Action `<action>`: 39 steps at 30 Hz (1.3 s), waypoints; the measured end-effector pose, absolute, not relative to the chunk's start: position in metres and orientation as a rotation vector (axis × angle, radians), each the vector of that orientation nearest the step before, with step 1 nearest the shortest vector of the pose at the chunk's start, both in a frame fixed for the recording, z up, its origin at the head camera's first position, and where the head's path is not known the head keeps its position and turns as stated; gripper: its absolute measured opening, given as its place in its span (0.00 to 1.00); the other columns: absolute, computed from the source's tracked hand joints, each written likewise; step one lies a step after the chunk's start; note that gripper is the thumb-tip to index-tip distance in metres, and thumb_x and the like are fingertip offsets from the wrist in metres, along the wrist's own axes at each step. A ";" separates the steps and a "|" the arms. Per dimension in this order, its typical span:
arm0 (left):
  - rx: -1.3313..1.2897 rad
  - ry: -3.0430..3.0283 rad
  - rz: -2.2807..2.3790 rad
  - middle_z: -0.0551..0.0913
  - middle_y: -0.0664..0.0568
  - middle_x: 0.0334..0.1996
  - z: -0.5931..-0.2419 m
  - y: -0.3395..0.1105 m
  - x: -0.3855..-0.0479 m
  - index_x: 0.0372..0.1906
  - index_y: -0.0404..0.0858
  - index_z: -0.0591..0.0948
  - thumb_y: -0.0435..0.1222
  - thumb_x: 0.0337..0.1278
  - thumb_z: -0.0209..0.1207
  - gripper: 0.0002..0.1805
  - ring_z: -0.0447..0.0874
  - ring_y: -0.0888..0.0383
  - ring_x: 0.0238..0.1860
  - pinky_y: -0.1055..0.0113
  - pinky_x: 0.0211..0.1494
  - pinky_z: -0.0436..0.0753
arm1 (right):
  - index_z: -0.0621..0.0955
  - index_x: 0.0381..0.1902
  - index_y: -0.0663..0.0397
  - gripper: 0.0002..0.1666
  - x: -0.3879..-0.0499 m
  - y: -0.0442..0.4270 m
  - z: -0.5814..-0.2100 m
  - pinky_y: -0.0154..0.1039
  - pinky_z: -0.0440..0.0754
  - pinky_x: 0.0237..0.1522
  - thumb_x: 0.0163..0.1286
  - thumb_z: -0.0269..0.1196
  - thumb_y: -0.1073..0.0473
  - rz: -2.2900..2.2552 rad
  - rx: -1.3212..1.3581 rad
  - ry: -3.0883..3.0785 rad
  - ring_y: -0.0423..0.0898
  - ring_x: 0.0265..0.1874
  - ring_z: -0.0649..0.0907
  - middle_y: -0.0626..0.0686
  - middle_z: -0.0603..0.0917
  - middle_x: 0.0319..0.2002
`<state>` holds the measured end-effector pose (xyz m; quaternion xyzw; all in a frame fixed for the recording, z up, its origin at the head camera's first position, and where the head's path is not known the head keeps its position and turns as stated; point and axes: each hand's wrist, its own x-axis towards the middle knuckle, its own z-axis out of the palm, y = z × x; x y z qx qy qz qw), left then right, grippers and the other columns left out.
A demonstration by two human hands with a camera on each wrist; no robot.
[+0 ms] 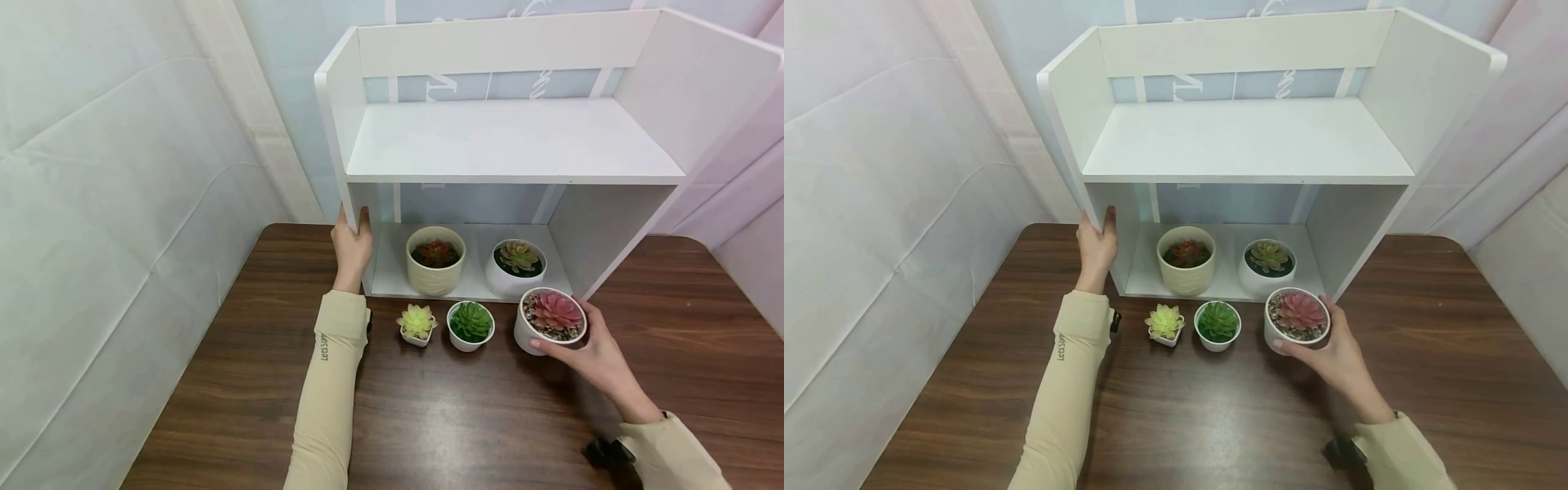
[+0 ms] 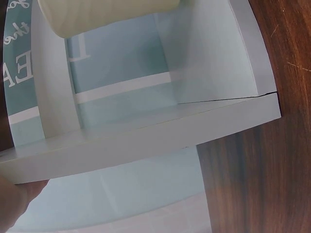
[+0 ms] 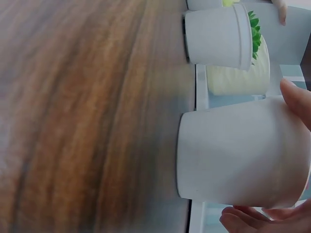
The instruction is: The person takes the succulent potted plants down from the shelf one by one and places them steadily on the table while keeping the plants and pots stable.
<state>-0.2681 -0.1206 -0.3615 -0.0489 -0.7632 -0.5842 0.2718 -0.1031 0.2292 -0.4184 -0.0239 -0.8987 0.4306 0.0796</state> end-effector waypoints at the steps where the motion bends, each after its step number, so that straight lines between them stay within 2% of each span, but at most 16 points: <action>1: -0.133 -2.055 -1.569 0.78 0.35 0.56 -0.362 -0.121 -0.268 0.62 0.32 0.72 0.33 0.69 0.50 0.19 0.77 0.43 0.59 0.49 0.58 0.77 | 0.52 0.72 0.66 0.61 -0.103 0.229 -0.417 0.23 0.60 0.56 0.50 0.76 0.55 1.288 -0.072 -2.695 0.63 0.58 0.68 0.70 0.67 0.62; 4: -0.134 -2.054 -1.561 0.78 0.35 0.56 -0.362 -0.121 -0.268 0.61 0.32 0.72 0.33 0.69 0.50 0.19 0.77 0.43 0.59 0.48 0.58 0.77 | 0.49 0.74 0.64 0.64 -0.104 0.229 -0.412 0.46 0.62 0.64 0.51 0.75 0.54 1.304 -0.080 -2.718 0.66 0.61 0.66 0.73 0.64 0.65; 6: -0.134 -2.053 -1.558 0.78 0.35 0.56 -0.362 -0.121 -0.268 0.61 0.31 0.72 0.33 0.68 0.50 0.19 0.77 0.43 0.58 0.49 0.58 0.77 | 0.47 0.75 0.62 0.65 -0.104 0.229 -0.409 0.61 0.59 0.61 0.52 0.75 0.53 1.316 -0.079 -2.728 0.67 0.62 0.65 0.74 0.63 0.65; 10: -0.138 -2.054 -1.565 0.78 0.35 0.57 -0.361 -0.120 -0.268 0.62 0.32 0.71 0.33 0.69 0.50 0.20 0.77 0.44 0.59 0.49 0.58 0.77 | 0.45 0.76 0.60 0.65 -0.106 0.229 -0.404 0.65 0.57 0.62 0.52 0.75 0.53 1.336 -0.056 -2.731 0.68 0.62 0.65 0.74 0.63 0.65; 13: -0.141 -2.053 -1.565 0.78 0.36 0.57 -0.361 -0.120 -0.268 0.62 0.33 0.71 0.33 0.69 0.50 0.20 0.77 0.43 0.59 0.49 0.58 0.77 | 0.45 0.76 0.58 0.66 -0.108 0.228 -0.401 0.62 0.58 0.63 0.53 0.75 0.53 1.326 -0.045 -2.738 0.66 0.61 0.66 0.72 0.66 0.65; 15: -0.143 -2.052 -1.562 0.78 0.36 0.57 -0.361 -0.120 -0.268 0.62 0.33 0.71 0.33 0.69 0.50 0.20 0.77 0.42 0.59 0.49 0.58 0.77 | 0.46 0.76 0.57 0.66 -0.109 0.227 -0.400 0.55 0.59 0.65 0.52 0.75 0.53 1.311 -0.033 -2.738 0.65 0.61 0.68 0.70 0.67 0.65; 19: -0.142 -2.053 -1.546 0.78 0.35 0.56 -0.361 -0.120 -0.268 0.62 0.32 0.72 0.33 0.69 0.50 0.19 0.77 0.41 0.59 0.49 0.58 0.77 | 0.47 0.76 0.58 0.65 -0.111 0.226 -0.395 0.30 0.61 0.62 0.52 0.76 0.53 1.290 -0.003 -2.730 0.64 0.61 0.68 0.70 0.66 0.66; 21: -0.141 -2.053 -1.546 0.78 0.35 0.56 -0.361 -0.120 -0.268 0.61 0.32 0.72 0.33 0.69 0.50 0.19 0.77 0.41 0.58 0.49 0.58 0.77 | 0.47 0.76 0.58 0.65 -0.113 0.226 -0.392 0.23 0.60 0.58 0.52 0.75 0.54 1.301 0.011 -2.726 0.65 0.63 0.67 0.71 0.63 0.68; 28: -0.143 -2.046 -1.576 0.78 0.35 0.57 -0.361 -0.120 -0.268 0.62 0.33 0.71 0.33 0.69 0.50 0.20 0.77 0.43 0.59 0.47 0.58 0.76 | 0.47 0.76 0.58 0.64 -0.119 0.224 -0.385 0.15 0.58 0.55 0.52 0.75 0.56 1.353 0.047 -2.716 0.70 0.67 0.62 0.73 0.59 0.69; 29: -0.144 -2.046 -1.576 0.78 0.35 0.57 -0.361 -0.120 -0.268 0.62 0.32 0.71 0.32 0.69 0.50 0.20 0.77 0.43 0.59 0.47 0.58 0.76 | 0.47 0.76 0.58 0.64 -0.119 0.224 -0.384 0.12 0.57 0.52 0.52 0.75 0.56 1.359 0.054 -2.713 0.70 0.67 0.62 0.73 0.59 0.69; 31: -0.147 -2.045 -1.573 0.78 0.35 0.56 -0.361 -0.120 -0.268 0.62 0.32 0.71 0.32 0.69 0.50 0.20 0.76 0.43 0.59 0.46 0.59 0.76 | 0.46 0.76 0.58 0.64 -0.121 0.224 -0.382 0.12 0.58 0.52 0.52 0.75 0.57 1.364 0.064 -2.712 0.71 0.67 0.61 0.73 0.59 0.70; 33: -0.151 -2.042 -1.574 0.78 0.35 0.56 -0.361 -0.120 -0.268 0.62 0.32 0.71 0.32 0.69 0.50 0.20 0.77 0.43 0.59 0.47 0.59 0.76 | 0.46 0.76 0.58 0.64 -0.122 0.224 -0.379 0.23 0.60 0.64 0.53 0.75 0.57 1.376 0.069 -2.713 0.72 0.67 0.60 0.72 0.58 0.70; 34: -0.153 -2.041 -1.576 0.78 0.35 0.56 -0.361 -0.120 -0.268 0.62 0.32 0.71 0.32 0.69 0.50 0.20 0.77 0.43 0.59 0.47 0.58 0.76 | 0.45 0.76 0.57 0.65 -0.123 0.224 -0.378 0.28 0.60 0.67 0.53 0.75 0.56 1.379 0.069 -2.714 0.72 0.67 0.60 0.72 0.57 0.70; 35: -0.154 -2.041 -1.577 0.78 0.35 0.56 -0.361 -0.120 -0.268 0.62 0.32 0.71 0.32 0.69 0.50 0.20 0.77 0.43 0.59 0.48 0.58 0.76 | 0.45 0.76 0.57 0.65 -0.123 0.223 -0.377 0.38 0.59 0.70 0.53 0.75 0.56 1.385 0.073 -2.715 0.73 0.67 0.59 0.72 0.57 0.71; 38: -0.155 -2.039 -1.575 0.78 0.35 0.57 -0.362 -0.120 -0.269 0.62 0.32 0.71 0.32 0.69 0.50 0.20 0.77 0.43 0.59 0.48 0.58 0.77 | 0.45 0.76 0.57 0.66 -0.125 0.222 -0.374 0.66 0.55 0.64 0.53 0.75 0.55 1.389 0.086 -2.720 0.74 0.67 0.58 0.72 0.56 0.71; 39: -0.155 -2.038 -1.575 0.78 0.35 0.57 -0.362 -0.120 -0.269 0.62 0.32 0.71 0.32 0.69 0.50 0.20 0.77 0.42 0.59 0.48 0.58 0.77 | 0.45 0.76 0.56 0.66 -0.126 0.221 -0.373 0.67 0.55 0.64 0.52 0.75 0.55 1.385 0.089 -2.723 0.74 0.67 0.58 0.72 0.56 0.71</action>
